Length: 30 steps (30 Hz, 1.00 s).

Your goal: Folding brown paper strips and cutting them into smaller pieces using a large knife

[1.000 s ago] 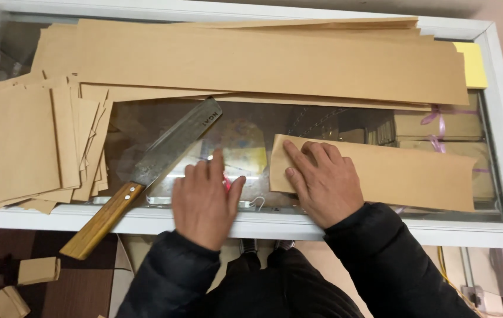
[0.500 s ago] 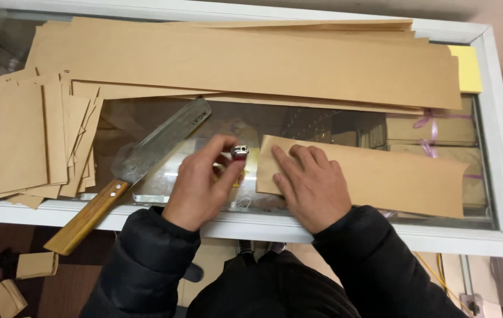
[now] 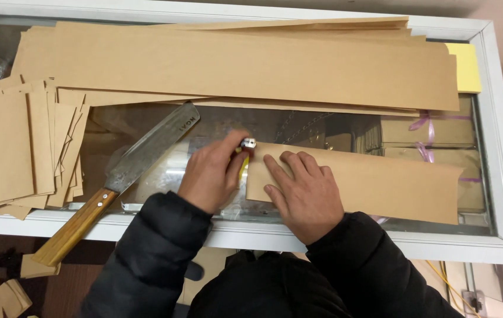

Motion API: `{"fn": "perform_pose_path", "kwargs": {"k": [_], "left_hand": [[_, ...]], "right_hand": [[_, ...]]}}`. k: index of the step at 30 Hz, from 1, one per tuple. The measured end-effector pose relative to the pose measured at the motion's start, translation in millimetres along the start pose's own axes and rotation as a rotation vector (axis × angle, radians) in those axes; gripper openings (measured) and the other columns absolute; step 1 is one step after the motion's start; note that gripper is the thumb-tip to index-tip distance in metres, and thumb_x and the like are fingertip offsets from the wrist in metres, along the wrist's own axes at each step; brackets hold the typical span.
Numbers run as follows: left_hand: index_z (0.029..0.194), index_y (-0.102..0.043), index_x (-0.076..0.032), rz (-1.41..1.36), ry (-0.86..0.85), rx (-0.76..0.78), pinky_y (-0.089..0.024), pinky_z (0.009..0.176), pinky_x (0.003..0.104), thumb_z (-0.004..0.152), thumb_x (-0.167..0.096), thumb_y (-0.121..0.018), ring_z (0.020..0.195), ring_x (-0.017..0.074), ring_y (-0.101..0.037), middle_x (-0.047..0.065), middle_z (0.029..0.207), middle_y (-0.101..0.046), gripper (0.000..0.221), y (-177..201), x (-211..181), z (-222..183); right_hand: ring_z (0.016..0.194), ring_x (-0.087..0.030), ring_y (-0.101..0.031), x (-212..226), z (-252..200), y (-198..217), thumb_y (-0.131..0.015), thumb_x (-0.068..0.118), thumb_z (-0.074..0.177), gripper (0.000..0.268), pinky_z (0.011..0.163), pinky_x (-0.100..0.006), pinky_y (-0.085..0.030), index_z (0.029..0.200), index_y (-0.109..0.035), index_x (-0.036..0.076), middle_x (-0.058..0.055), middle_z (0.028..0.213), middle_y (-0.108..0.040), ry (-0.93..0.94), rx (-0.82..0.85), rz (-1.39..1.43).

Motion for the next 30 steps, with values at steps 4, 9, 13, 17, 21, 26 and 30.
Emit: {"fn": "perform_pose_path", "kwargs": {"k": [4, 9, 13, 17, 21, 26, 30], "left_hand": [[0.138, -0.068, -0.018, 0.022, -0.013, -0.022, -0.061, 0.087, 0.064, 0.109, -0.016, -0.071, 0.102, 0.0525, -0.080, 0.023, 0.102, -0.082, 0.029, -5, 10, 20], [0.138, -0.068, -0.020, 0.082, 0.001, -0.071, -0.062, 0.088, 0.062, 0.109, -0.018, -0.072, 0.103, 0.0493, -0.080, 0.020, 0.106, -0.083, 0.030, -1, 10, 33], [0.140, -0.067, -0.015, 0.047, -0.013, -0.078, -0.061, 0.086, 0.062, 0.109, -0.016, -0.073, 0.100, 0.0504, -0.080, 0.024, 0.101, -0.081, 0.032, -2, 2, 24], [0.139, -0.067, -0.018, 0.088, 0.005, -0.004, -0.061, 0.086, 0.061, 0.108, -0.020, -0.072, 0.100, 0.0481, -0.079, 0.019, 0.100, -0.081, 0.031, -4, 4, 2], [0.138, -0.069, -0.015, 0.130, -0.029, 0.026, -0.060, 0.087, 0.061, 0.107, -0.020, -0.073, 0.099, 0.0492, -0.078, 0.019, 0.096, -0.078, 0.032, -5, -1, -27], [0.139, -0.071, -0.014, 0.103, -0.093, 0.012, -0.059, 0.088, 0.048, 0.105, -0.014, -0.073, 0.097, 0.0387, -0.078, 0.012, 0.088, -0.079, 0.033, 0, -12, -58], [0.138, -0.072, -0.013, 0.091, -0.112, 0.014, -0.057, 0.091, 0.047, 0.106, -0.013, -0.072, 0.098, 0.0359, -0.078, 0.012, 0.088, -0.081, 0.032, 3, -23, -77]], "right_hand": [[0.137, -0.029, -0.056, -2, 1, 1, -0.051, 0.049, 0.114, 0.055, 0.092, -0.045, -0.056, 0.163, -0.062, 0.027, -0.003, 0.136, -0.060, 0.001, 0.007, 0.014], [0.137, -0.029, -0.056, -4, 2, 0, -0.051, 0.048, 0.114, 0.054, 0.091, -0.045, -0.056, 0.162, -0.063, 0.027, -0.003, 0.135, -0.060, 0.009, 0.019, 0.012], [0.137, -0.030, -0.055, -5, 3, 3, -0.050, 0.048, 0.115, 0.053, 0.092, -0.046, -0.056, 0.161, -0.064, 0.026, -0.004, 0.135, -0.059, 0.023, 0.054, 0.020], [0.137, -0.029, -0.055, -4, 3, 2, -0.049, 0.045, 0.115, 0.052, 0.091, -0.046, -0.056, 0.162, -0.062, 0.027, -0.003, 0.135, -0.059, 0.015, 0.055, 0.016], [0.137, -0.028, -0.055, -5, 4, 4, -0.050, 0.047, 0.114, 0.052, 0.091, -0.045, -0.057, 0.161, -0.062, 0.030, -0.001, 0.137, -0.058, 0.003, 0.087, -0.016], [0.136, -0.029, -0.055, -3, 5, 4, -0.051, 0.047, 0.113, 0.052, 0.091, -0.046, -0.056, 0.160, -0.063, 0.029, -0.002, 0.135, -0.059, 0.003, 0.077, -0.027], [0.138, -0.028, -0.054, -5, 4, 1, -0.051, 0.049, 0.113, 0.052, 0.093, -0.045, -0.055, 0.161, -0.062, 0.031, 0.000, 0.138, -0.058, -0.015, 0.092, -0.049]]}}
Point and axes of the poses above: each hand's wrist, its own z-axis towards the middle knuckle, its own y-axis out of the back of the hand, x = y × z, the point moved 1 cm from there along z, towards the middle knuckle
